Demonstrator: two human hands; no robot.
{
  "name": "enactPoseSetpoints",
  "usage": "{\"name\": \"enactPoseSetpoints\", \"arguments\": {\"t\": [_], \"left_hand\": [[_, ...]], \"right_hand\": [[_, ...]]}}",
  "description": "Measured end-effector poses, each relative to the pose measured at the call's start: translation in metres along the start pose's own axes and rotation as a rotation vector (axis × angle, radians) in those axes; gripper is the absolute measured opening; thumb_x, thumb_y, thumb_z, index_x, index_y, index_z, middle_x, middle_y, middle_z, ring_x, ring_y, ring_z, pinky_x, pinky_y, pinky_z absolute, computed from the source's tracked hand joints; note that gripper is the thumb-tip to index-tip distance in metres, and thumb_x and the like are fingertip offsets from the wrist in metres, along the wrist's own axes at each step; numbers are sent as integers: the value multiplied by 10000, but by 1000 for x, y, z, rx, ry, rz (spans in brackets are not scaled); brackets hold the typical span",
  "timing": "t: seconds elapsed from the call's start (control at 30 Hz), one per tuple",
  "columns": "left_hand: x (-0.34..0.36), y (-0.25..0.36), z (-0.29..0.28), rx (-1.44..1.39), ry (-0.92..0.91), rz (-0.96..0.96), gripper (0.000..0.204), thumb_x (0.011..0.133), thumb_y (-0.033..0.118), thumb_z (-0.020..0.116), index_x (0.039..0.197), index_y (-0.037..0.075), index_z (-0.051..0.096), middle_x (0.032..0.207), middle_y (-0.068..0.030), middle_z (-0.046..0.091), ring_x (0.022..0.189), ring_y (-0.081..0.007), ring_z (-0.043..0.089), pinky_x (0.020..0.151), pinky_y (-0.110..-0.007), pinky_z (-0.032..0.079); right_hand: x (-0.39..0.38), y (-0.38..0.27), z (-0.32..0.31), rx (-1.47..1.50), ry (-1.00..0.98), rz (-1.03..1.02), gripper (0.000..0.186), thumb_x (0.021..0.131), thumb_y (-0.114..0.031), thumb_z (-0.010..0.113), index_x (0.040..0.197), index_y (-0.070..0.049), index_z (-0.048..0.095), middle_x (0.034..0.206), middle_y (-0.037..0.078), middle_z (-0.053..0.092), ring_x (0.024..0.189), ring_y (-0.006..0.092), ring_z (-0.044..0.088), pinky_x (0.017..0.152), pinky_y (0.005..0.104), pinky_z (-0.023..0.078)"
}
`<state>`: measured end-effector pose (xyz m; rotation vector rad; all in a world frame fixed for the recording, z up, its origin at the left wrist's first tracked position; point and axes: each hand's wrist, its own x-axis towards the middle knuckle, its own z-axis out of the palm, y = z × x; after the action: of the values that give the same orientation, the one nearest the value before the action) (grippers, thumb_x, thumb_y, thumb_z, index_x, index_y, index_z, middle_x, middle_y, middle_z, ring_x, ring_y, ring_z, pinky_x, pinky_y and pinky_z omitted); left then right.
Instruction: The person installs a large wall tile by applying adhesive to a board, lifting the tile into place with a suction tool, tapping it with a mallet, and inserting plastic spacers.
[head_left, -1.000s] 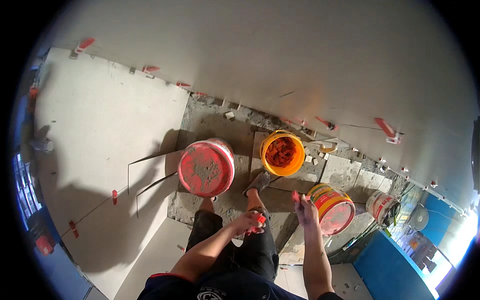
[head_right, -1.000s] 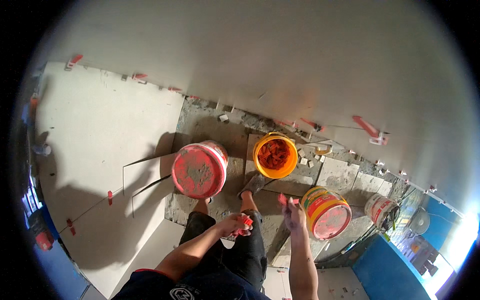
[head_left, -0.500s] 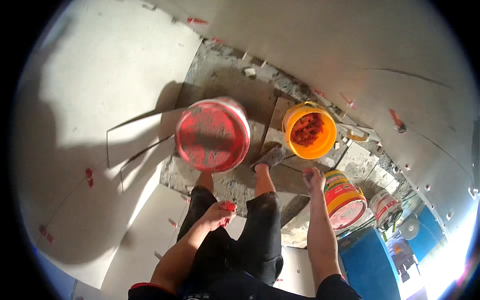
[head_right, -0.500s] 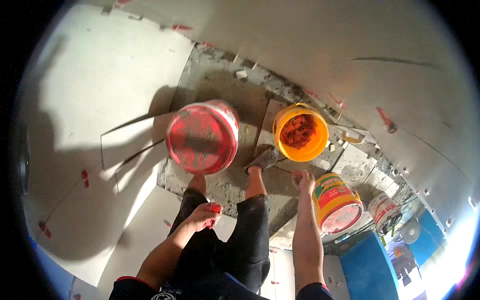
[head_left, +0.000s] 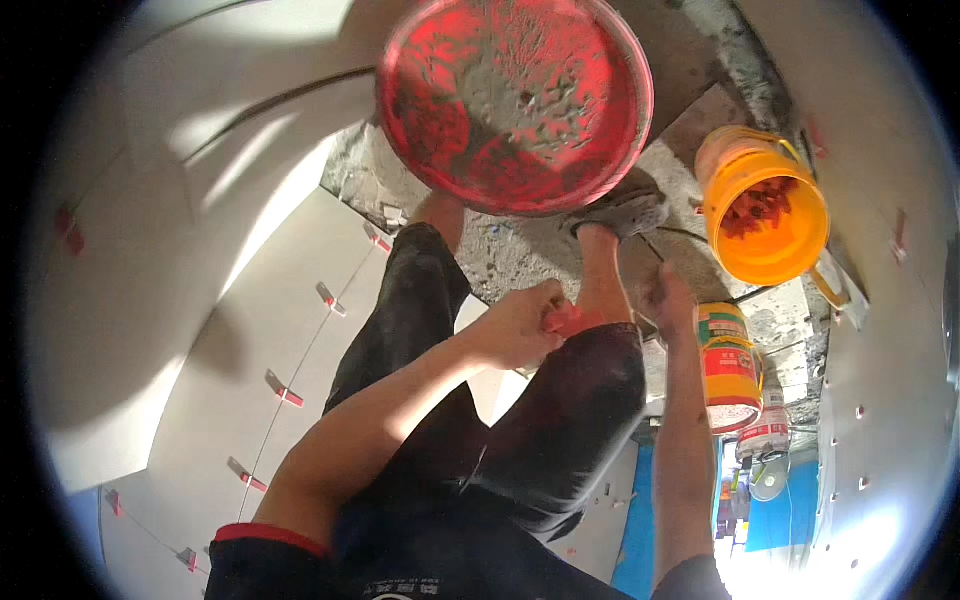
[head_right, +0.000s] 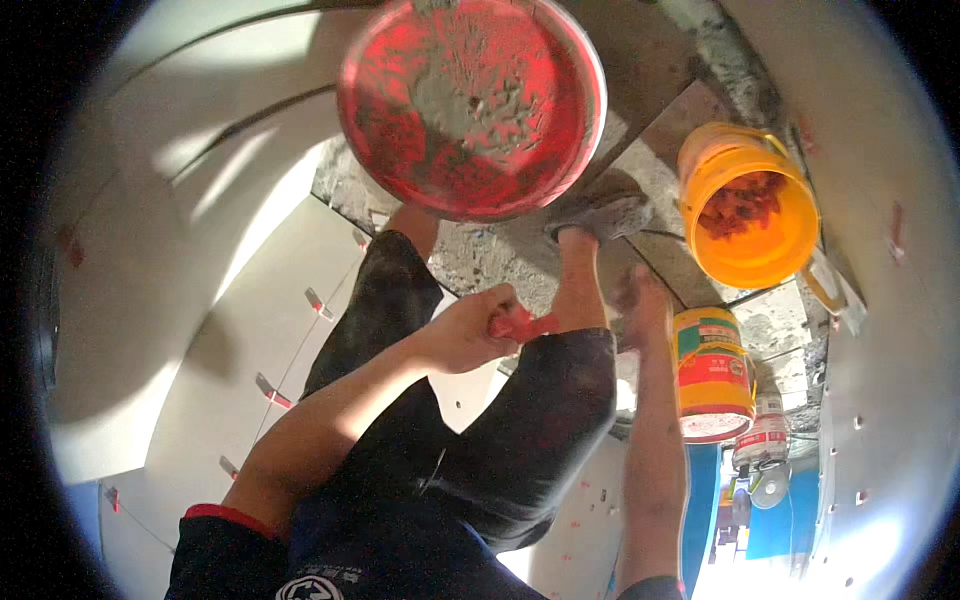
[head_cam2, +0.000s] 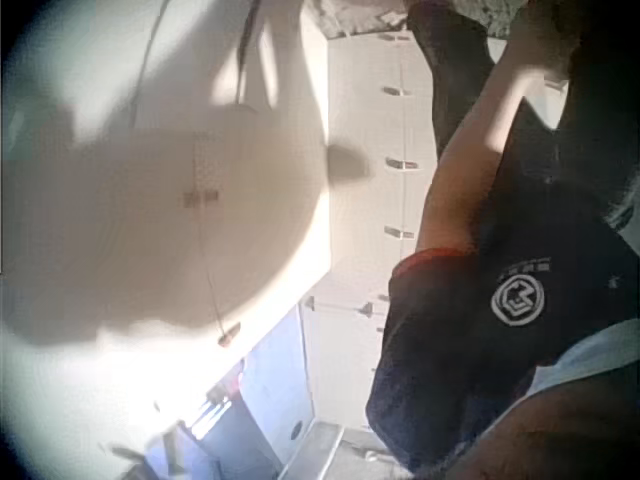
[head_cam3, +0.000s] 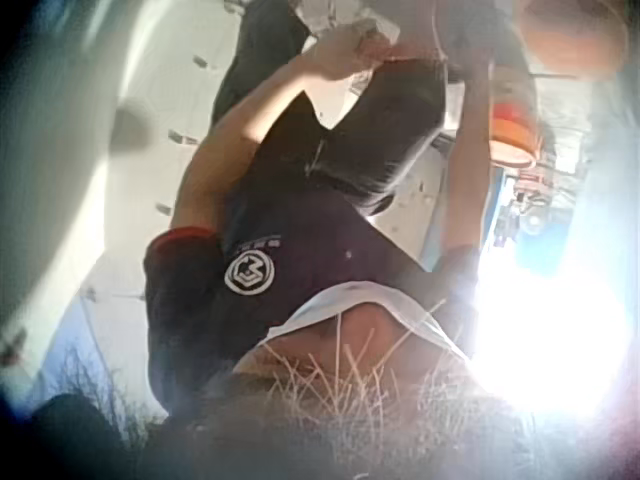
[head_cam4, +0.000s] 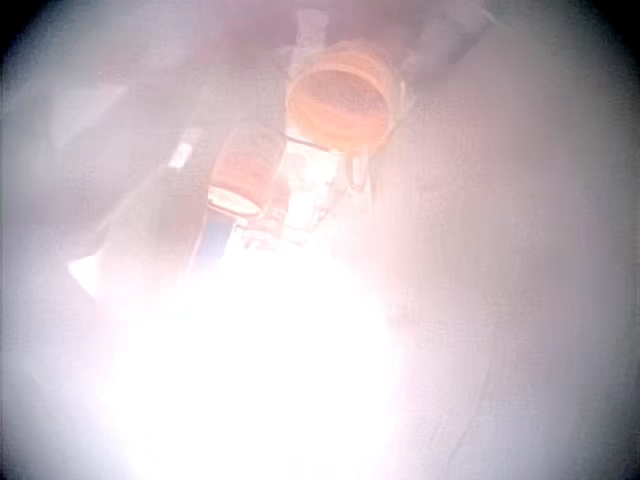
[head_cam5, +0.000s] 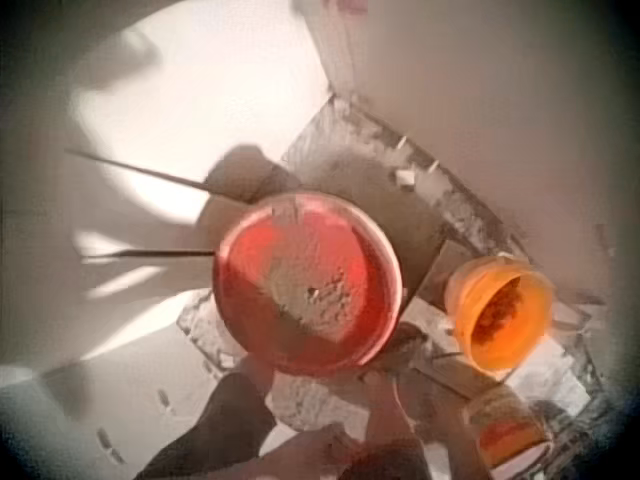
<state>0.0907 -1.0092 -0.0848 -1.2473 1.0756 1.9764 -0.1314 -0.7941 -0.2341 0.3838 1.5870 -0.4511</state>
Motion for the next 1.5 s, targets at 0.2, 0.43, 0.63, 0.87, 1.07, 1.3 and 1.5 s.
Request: {"name": "enactPoseSetpoints", "arguments": {"t": [0.2,0.43,0.63,0.87,1.07,1.3,1.5], "left_hand": [[21,-46,-24,-72,59,-335,328,817,29,697,1084,62,509,980,-76,603,927,-150,587,800,-305,492],[32,-19,-18,-403,-16,-110,454,806,-40,692,1212,54,511,1061,-36,609,992,-101,577,881,-274,464],[-33,-15,-5,-859,167,-141,325,792,-13,727,1058,66,559,957,-51,659,872,-126,650,705,-265,523],[-155,111,-2,-1211,65,412,344,821,40,672,1123,36,508,1006,-137,652,808,-186,680,606,-258,534],[-275,185,26,-1199,98,757,312,804,74,690,1050,81,498,863,-92,642,649,-152,640,548,-246,524],[-358,204,37,-1045,341,870,282,752,-25,706,960,71,542,808,-46,626,569,-127,556,476,-228,418],[-432,231,34,-1005,256,1076,286,745,-23,723,940,62,532,870,-25,610,629,-106,554,494,-223,413]], "right_hand": [[199,46,-65,485,421,99,307,965,-376,505,955,-83,596,764,55,601,671,188,573,538,361,469],[299,31,-120,-133,694,-330,214,928,-264,503,884,-73,590,674,37,561,514,186,510,454,359,407],[122,58,-30,46,327,0,551,968,-515,471,593,-112,453,514,5,406,427,126,373,411,289,302],[-100,14,-115,-711,454,-393,338,882,-341,579,948,-11,611,719,87,664,618,211,591,608,395,485],[-298,-129,-110,-325,281,-777,149,905,-207,563,886,-59,567,601,-25,483,488,53,390,438,235,311],[-491,-269,-23,-703,406,-1529,225,959,-214,517,968,-27,642,667,24,571,563,98,531,543,277,461],[-634,-333,30,-465,140,-1554,221,928,-148,518,1086,-10,588,692,86,616,572,152,586,591,287,493]]}}
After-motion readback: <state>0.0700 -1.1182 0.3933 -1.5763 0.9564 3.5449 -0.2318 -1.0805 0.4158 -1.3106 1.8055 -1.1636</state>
